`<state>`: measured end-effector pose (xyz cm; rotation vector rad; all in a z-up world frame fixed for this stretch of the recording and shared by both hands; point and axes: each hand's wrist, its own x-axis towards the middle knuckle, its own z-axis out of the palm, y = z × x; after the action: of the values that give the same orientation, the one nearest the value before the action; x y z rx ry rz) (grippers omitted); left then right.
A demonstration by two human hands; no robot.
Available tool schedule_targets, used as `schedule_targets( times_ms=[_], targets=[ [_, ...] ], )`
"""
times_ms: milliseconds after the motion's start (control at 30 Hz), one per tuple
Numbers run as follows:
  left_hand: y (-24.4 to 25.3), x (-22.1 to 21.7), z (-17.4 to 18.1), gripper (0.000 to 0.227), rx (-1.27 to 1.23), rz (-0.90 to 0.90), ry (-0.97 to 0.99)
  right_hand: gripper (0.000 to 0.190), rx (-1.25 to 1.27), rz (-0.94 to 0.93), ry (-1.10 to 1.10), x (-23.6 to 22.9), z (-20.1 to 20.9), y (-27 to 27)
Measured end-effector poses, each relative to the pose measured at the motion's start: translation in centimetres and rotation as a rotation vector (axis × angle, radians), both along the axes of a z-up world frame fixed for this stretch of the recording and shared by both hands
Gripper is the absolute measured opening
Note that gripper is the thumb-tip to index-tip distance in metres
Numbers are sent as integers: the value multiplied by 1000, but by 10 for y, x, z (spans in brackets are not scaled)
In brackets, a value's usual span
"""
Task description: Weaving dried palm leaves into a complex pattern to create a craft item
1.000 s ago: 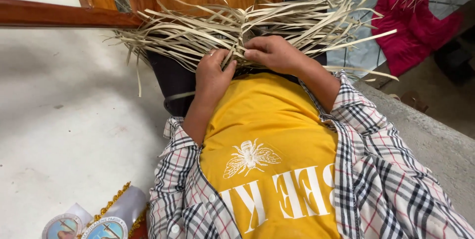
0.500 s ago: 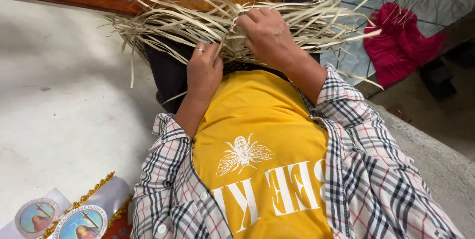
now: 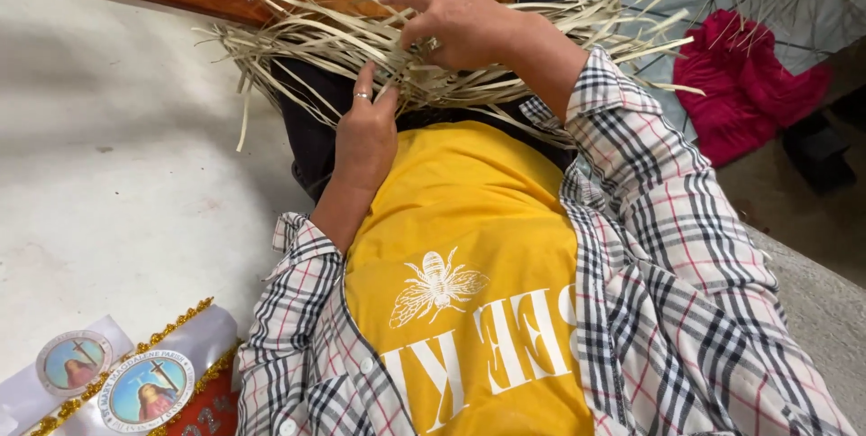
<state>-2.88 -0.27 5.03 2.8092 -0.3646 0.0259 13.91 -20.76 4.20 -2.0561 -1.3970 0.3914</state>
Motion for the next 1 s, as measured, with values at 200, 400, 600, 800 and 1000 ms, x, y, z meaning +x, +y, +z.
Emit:
schedule_targets(
  times_ms=[200,400,600,800,1000],
  targets=[
    [-4,-1,-1,15,-47,18,-18,23,-121,23,74,2,-8,6],
    [-3,0,-3,35,-19,7,-17,14,-106,31,60,7,-27,7],
    [-9,1,4,14,30,10,-100,7,-89,37,91,10,-40,6],
    [-7,4,-13,13,7,79,-8,4,-76,93,135,13,-51,6],
    [-13,11,0,24,-107,-4,-24,8,-11,63,61,12,-61,8]
  ],
)
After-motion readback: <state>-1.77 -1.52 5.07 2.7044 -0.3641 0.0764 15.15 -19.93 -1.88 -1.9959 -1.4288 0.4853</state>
